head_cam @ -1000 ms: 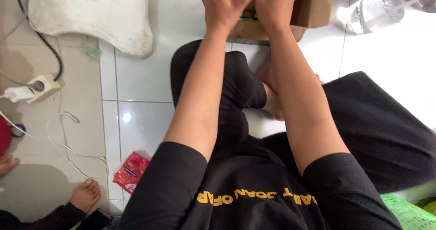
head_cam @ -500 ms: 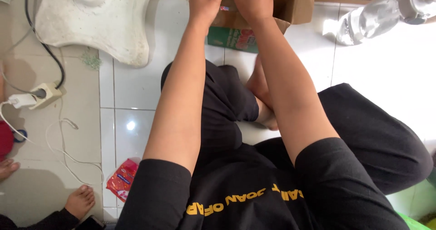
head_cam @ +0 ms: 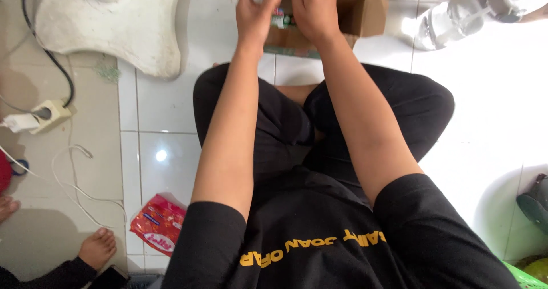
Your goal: The person wraps small earphone boxes in protective foam and packs them into a cardboard box for shipping.
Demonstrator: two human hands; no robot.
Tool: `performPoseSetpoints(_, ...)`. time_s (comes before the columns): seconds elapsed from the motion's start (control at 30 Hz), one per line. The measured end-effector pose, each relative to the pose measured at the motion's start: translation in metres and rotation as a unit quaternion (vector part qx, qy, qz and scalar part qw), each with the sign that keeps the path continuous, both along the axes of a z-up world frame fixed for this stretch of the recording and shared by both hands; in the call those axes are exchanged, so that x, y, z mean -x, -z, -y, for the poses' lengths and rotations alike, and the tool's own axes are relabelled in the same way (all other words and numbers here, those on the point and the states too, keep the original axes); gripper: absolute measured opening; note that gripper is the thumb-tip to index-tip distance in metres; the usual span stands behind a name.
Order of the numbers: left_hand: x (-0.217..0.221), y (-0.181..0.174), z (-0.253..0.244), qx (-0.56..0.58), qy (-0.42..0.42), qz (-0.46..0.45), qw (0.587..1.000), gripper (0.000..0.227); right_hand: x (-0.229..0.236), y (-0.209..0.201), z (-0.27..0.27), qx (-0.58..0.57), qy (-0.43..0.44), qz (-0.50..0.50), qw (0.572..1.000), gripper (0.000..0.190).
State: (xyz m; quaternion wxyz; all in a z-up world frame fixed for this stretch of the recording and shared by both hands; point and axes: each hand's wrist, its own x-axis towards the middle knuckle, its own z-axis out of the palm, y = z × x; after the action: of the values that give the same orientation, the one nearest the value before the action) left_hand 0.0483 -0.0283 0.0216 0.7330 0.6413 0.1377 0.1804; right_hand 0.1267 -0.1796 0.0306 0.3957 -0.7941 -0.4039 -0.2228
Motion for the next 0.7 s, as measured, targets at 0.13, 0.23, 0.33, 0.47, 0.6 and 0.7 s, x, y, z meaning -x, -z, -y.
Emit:
performPoseSetpoints(0.13, 0.008, 0.012, 0.005, -0.003, 0.023, 0.068, 0.997, 0.061, 0.01, -0.018, 0.013, -0.017, -0.065, -0.14, 0.988, 0.006)
performPoseSetpoints(0.23, 0.024, -0.017, 0.012, -0.12, 0.022, 0.059, 0.991, 0.061, 0.03, -0.007, 0.025, -0.033, -0.056, -0.218, 0.974, 0.02)
performPoseSetpoints(0.33, 0.016, -0.034, 0.01, -0.033, 0.068, 0.092, 0.993, 0.059, 0.043, -0.027, 0.026, -0.08, -0.038, -0.246, 0.965, 0.02)
performPoseSetpoints(0.47, 0.023, -0.012, 0.007, 0.222, 0.177, 0.158, 0.946, 0.068, 0.065, -0.015, 0.034, -0.152, -0.03, -0.242, 0.958, 0.028)
performPoseSetpoints(0.6, 0.03, -0.026, 0.014, 0.223, 0.12, 0.08, 0.964, 0.054, 0.075, -0.018, 0.032, -0.148, -0.059, -0.187, 0.969, 0.04)
performPoseSetpoints(0.7, 0.031, -0.034, 0.023, -0.033, 0.032, -0.079, 0.996, 0.048, 0.071, -0.009, 0.031, -0.114, -0.031, -0.161, 0.98, 0.037)
